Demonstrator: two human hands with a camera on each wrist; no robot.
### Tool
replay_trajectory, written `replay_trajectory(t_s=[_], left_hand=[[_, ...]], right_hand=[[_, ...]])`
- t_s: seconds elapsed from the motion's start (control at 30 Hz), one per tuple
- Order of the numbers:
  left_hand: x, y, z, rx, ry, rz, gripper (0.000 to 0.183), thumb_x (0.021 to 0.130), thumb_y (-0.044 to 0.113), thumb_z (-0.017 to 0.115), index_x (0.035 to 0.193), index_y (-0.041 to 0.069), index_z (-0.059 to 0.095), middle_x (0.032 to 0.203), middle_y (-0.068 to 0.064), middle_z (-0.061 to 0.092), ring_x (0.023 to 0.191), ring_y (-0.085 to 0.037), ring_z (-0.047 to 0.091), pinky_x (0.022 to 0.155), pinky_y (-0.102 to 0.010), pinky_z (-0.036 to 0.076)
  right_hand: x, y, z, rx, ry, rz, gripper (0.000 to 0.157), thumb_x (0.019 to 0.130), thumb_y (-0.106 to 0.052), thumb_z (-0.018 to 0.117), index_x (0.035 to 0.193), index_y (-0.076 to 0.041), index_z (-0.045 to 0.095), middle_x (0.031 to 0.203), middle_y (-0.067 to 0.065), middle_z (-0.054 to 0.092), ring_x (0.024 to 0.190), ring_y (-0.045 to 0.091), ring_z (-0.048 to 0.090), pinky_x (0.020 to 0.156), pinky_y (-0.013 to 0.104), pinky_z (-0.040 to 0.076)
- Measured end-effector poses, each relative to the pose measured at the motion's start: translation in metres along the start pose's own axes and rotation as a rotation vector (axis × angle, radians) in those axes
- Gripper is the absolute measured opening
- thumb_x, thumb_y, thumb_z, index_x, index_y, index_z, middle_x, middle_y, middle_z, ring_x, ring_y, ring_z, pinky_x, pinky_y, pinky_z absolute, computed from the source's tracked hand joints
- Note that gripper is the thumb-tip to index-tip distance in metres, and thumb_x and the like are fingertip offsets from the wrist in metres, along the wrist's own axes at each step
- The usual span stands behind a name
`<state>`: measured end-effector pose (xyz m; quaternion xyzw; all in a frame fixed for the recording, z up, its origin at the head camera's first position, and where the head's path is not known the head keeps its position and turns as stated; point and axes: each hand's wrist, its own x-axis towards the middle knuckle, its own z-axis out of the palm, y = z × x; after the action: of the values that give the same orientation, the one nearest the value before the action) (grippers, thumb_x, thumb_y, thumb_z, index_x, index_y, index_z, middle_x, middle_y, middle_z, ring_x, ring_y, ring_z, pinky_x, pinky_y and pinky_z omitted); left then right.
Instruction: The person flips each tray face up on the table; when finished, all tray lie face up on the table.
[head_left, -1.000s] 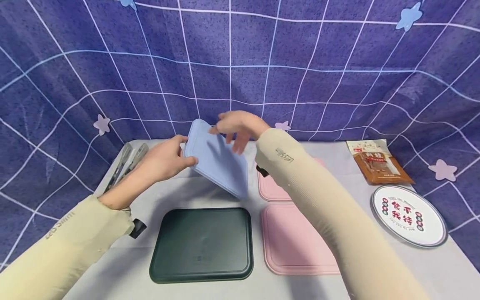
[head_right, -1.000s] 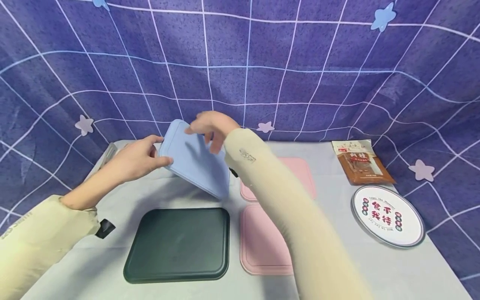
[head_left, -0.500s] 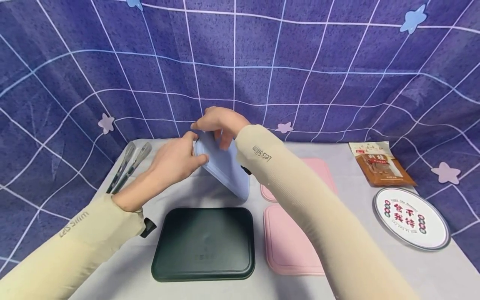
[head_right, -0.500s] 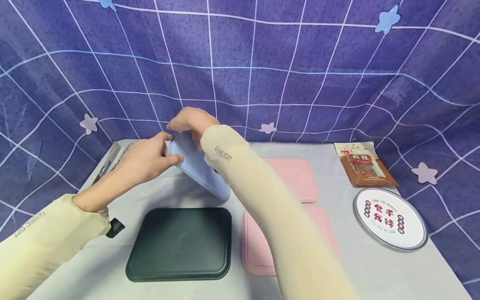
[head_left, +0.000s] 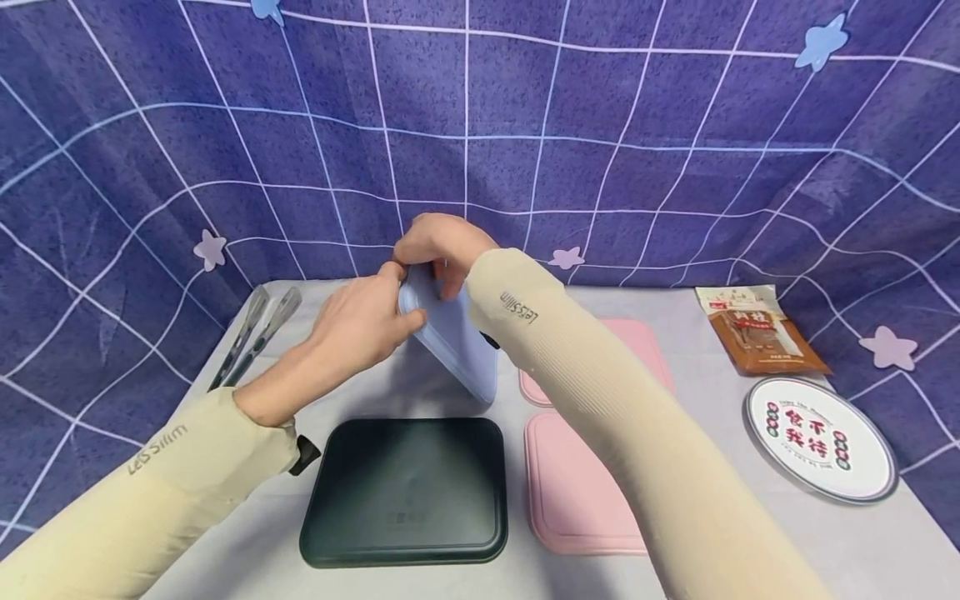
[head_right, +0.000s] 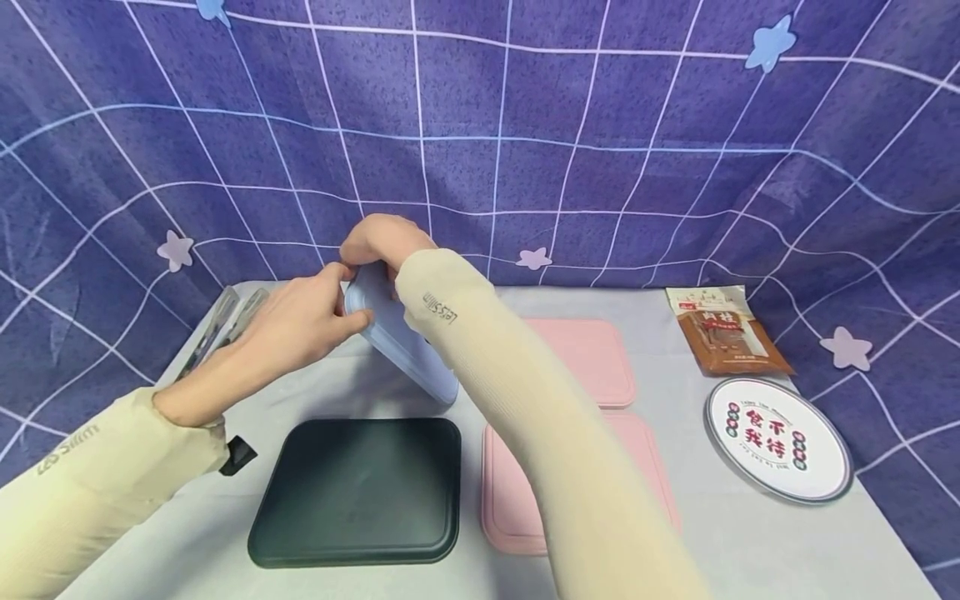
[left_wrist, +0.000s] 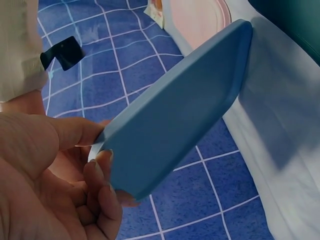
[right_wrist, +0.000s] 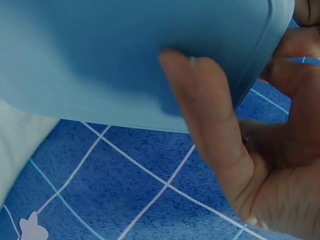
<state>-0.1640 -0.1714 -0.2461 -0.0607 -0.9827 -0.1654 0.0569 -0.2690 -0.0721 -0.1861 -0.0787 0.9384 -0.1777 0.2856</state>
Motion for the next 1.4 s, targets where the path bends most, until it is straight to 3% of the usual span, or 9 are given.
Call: replay_trajectory(t_s=[0.2, 0.3, 0.4, 0.47, 0.57, 0.67, 0.9, 1.1, 1.4], left_hand=[[-0.002, 0.004, 0.001, 0.017, -0.009, 0.042, 0.036, 0.092, 0.032, 0.064, 0.115, 0.007, 0.054, 0.082, -0.008, 0.064, 0.072, -0.027, 0.062, 0.059, -0.040, 0.045], [-0.004, 0.007, -0.003, -0.016, -0.115, 0.088, 0.050, 0.093, 0.036, 0.065, 0.131, 0.007, 0.051, 0.086, -0.003, 0.067, 0.072, -0.020, 0.062, 0.061, -0.036, 0.046], [-0.006, 0.003, -0.009, -0.124, -0.288, 0.128, 0.082, 0.095, 0.041, 0.064, 0.158, 0.004, 0.025, 0.095, -0.001, 0.071, 0.076, -0.014, 0.063, 0.066, -0.031, 0.049], [-0.006, -0.003, -0.012, -0.205, -0.391, 0.132, 0.086, 0.097, 0.044, 0.062, 0.161, 0.007, 0.017, 0.100, -0.002, 0.072, 0.079, -0.015, 0.065, 0.070, -0.031, 0.050], [-0.004, -0.017, -0.013, -0.299, -0.488, 0.108, 0.076, 0.100, 0.044, 0.058, 0.159, 0.008, 0.026, 0.102, -0.006, 0.072, 0.080, -0.016, 0.066, 0.073, -0.031, 0.050], [-0.002, -0.032, -0.010, -0.324, -0.531, 0.074, 0.068, 0.101, 0.044, 0.056, 0.154, 0.006, 0.038, 0.101, -0.008, 0.072, 0.080, -0.015, 0.065, 0.076, -0.032, 0.049], [0.004, -0.071, 0.003, -0.346, -0.645, 0.018, 0.072, 0.103, 0.040, 0.053, 0.157, 0.000, 0.027, 0.102, -0.010, 0.071, 0.084, -0.015, 0.066, 0.081, -0.032, 0.049], [0.002, -0.090, 0.016, -0.383, -0.722, -0.030, 0.078, 0.103, 0.040, 0.052, 0.160, 0.002, 0.014, 0.109, -0.009, 0.068, 0.092, -0.019, 0.064, 0.079, -0.034, 0.049], [0.006, -0.110, 0.045, -0.509, -0.648, -0.052, 0.088, 0.104, 0.048, 0.049, 0.161, 0.005, -0.003, 0.129, -0.014, 0.066, 0.105, -0.021, 0.064, 0.085, -0.034, 0.052]], right_hand=[[-0.004, 0.011, -0.001, 0.101, 0.015, -0.026, 0.085, 0.095, -0.029, 0.055, 0.163, -0.032, 0.003, 0.107, 0.017, 0.069, 0.078, 0.025, 0.076, 0.074, 0.032, 0.060], [-0.004, 0.020, -0.004, 0.103, -0.009, -0.078, 0.085, 0.095, -0.026, 0.056, 0.163, -0.026, 0.006, 0.112, 0.022, 0.068, 0.075, 0.026, 0.075, 0.070, 0.032, 0.061], [-0.004, 0.029, -0.009, 0.102, -0.042, -0.123, 0.083, 0.095, -0.025, 0.056, 0.163, -0.023, 0.007, 0.115, 0.024, 0.063, 0.075, 0.027, 0.075, 0.070, 0.033, 0.061], [-0.003, 0.037, -0.012, 0.131, -0.051, -0.139, 0.083, 0.096, -0.026, 0.056, 0.163, -0.024, 0.008, 0.115, 0.023, 0.060, 0.078, 0.029, 0.075, 0.071, 0.035, 0.062], [-0.003, 0.052, -0.017, 0.201, -0.059, -0.156, 0.086, 0.098, -0.025, 0.057, 0.163, -0.027, 0.001, 0.117, 0.024, 0.057, 0.082, 0.032, 0.075, 0.076, 0.039, 0.061], [-0.006, 0.073, -0.023, 0.267, -0.053, -0.174, 0.084, 0.098, -0.023, 0.056, 0.163, -0.028, 0.004, 0.117, 0.024, 0.057, 0.085, 0.035, 0.075, 0.077, 0.043, 0.061], [-0.012, 0.128, -0.045, 0.348, -0.023, -0.170, 0.080, 0.097, -0.024, 0.055, 0.162, -0.032, 0.009, 0.126, 0.022, 0.051, 0.081, 0.031, 0.074, 0.072, 0.041, 0.061], [-0.004, 0.186, -0.052, 0.488, -0.069, -0.202, 0.080, 0.099, -0.018, 0.051, 0.163, -0.029, 0.005, 0.147, 0.021, 0.042, 0.080, 0.024, 0.074, 0.067, 0.037, 0.061], [0.012, 0.230, -0.027, 0.829, -0.134, -0.278, 0.077, 0.104, -0.015, 0.049, 0.162, -0.032, 0.002, 0.122, 0.012, 0.058, 0.081, 0.022, 0.075, 0.071, 0.040, 0.062]])
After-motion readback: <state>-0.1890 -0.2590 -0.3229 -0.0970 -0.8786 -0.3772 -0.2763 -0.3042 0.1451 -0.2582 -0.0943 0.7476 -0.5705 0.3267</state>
